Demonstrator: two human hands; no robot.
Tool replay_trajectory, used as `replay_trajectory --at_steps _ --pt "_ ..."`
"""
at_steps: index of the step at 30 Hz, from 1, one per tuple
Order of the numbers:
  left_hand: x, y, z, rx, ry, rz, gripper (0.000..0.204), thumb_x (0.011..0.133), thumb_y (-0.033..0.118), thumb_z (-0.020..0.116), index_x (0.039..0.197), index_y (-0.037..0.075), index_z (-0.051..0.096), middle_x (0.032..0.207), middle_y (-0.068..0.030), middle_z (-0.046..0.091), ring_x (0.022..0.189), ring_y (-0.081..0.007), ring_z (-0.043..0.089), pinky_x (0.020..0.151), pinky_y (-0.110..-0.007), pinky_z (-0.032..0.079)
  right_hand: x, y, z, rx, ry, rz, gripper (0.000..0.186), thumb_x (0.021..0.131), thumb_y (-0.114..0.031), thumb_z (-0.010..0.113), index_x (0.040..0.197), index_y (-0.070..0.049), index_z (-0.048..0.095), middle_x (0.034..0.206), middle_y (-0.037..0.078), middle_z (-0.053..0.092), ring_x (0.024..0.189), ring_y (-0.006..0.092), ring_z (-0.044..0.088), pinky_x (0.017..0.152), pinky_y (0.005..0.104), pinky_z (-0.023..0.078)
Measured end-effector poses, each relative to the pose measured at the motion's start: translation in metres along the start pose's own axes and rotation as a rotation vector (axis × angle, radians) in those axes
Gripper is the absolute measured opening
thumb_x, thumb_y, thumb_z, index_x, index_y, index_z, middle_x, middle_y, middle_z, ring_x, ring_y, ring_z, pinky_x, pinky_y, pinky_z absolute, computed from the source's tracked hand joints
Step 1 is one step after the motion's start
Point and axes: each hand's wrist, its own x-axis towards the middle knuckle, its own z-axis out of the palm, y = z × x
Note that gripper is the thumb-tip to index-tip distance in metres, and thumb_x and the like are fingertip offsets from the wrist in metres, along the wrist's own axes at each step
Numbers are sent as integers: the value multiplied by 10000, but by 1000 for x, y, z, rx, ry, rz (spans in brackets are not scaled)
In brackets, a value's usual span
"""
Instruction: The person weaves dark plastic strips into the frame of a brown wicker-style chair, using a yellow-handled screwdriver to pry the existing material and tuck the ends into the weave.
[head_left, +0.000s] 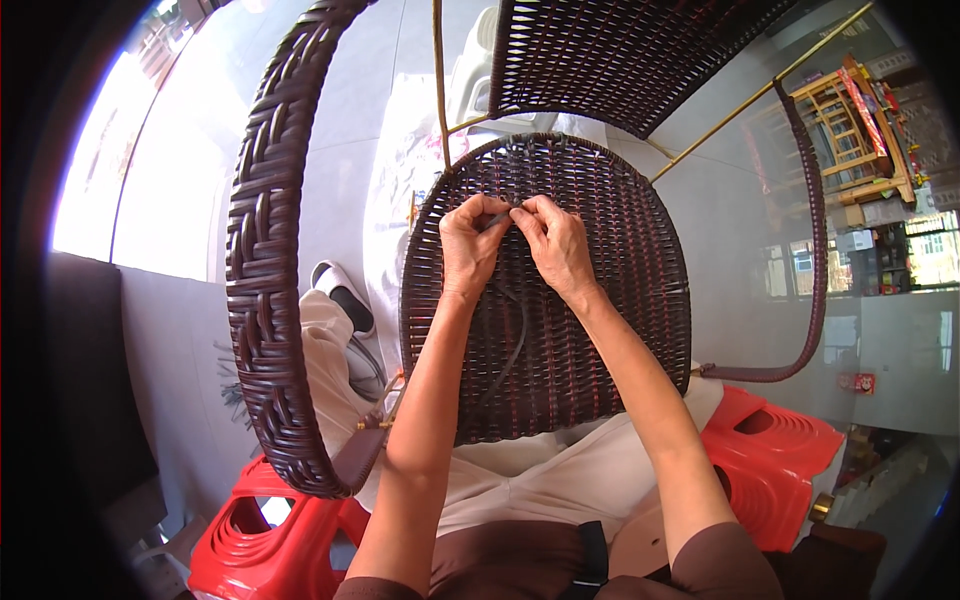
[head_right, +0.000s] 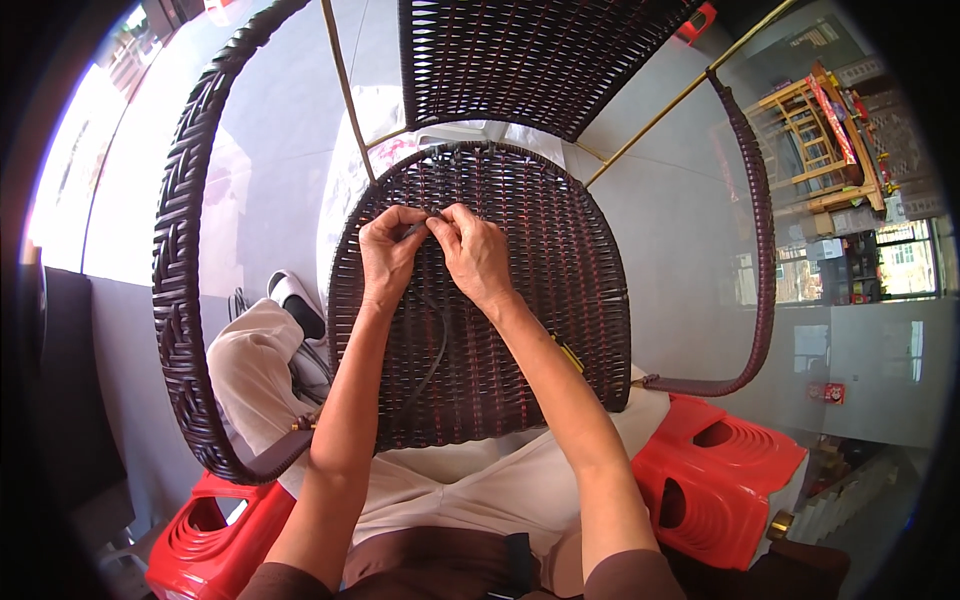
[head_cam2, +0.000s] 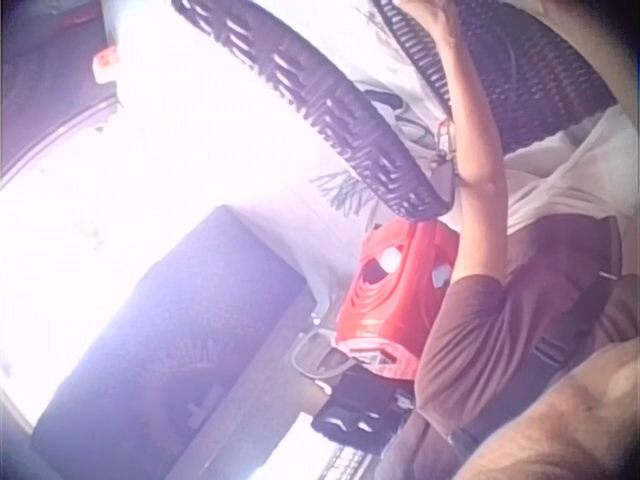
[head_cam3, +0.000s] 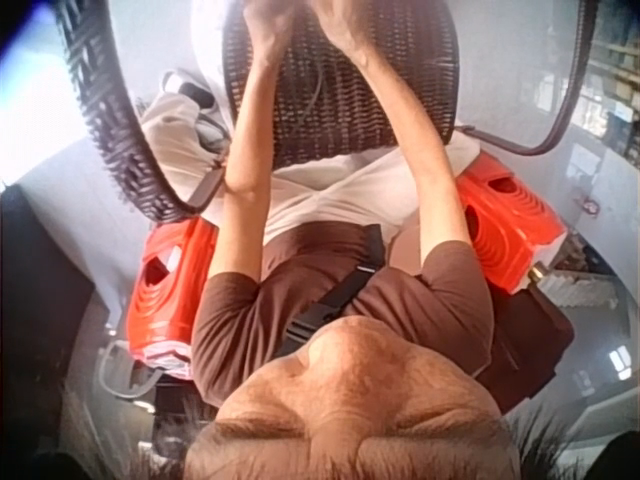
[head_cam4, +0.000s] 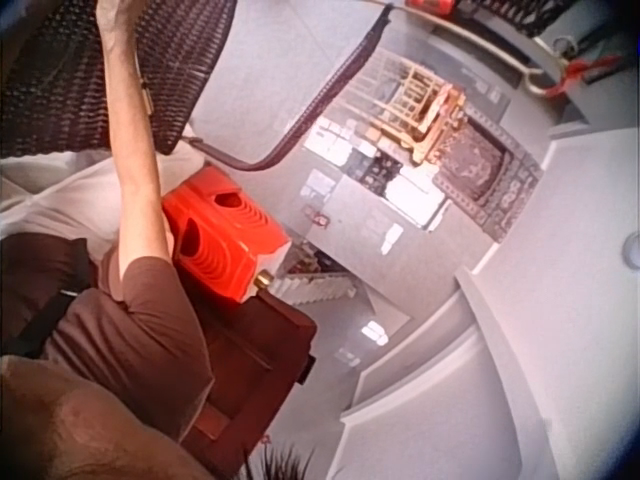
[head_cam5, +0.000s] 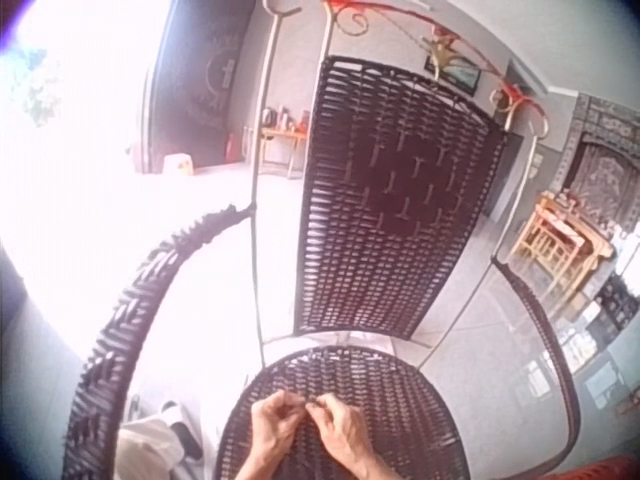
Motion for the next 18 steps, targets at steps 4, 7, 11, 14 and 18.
replay_trajectory --at_steps 4,7,11,14,18 --pt "-1 2 0 -23 -35 -7 95 738 -94 599 813 -36 592 796 -41 612 745 -81 558 703 -220 466 -1 0 -3 -104 48 -146 198 849 -216 560 809 -23 539 609 134 591 552 269 604 474 352 450" --pt "-1 4 -1 -36 -30 -11 97 738 -91 601 815 -33 594 798 -45 615 743 -82 558 697 -218 463 -1 -1 -4 -133 45 -162 197 850 -218 559 812 -26 533 639 125 607 570 275 613 483 352 466" --pt "-1 1 -1 -11 -33 -27 102 732 -93 607 807 -26 592 791 -36 610 735 -76 551 691 -213 458 3 3 -9 -43 -39 -85 201 850 -210 560 815 -14 535 649 128 609 557 264 608 492 342 465" --pt "-1 1 -2 -2 -29 -25 101 732 -88 614 800 -18 589 783 -24 604 725 -69 542 684 -209 454 8 -2 -12 -9 -113 -20 217 846 -208 567 790 0 547 626 136 598 544 251 602 487 338 451" --pt "-1 5 0 -15 -34 -27 92 739 -80 617 795 -14 587 776 -20 599 723 -66 539 680 -207 452 12 -5 -18 -38 -199 50 262 848 -234 565 751 10 555 581 128 570 522 235 579 492 347 435"
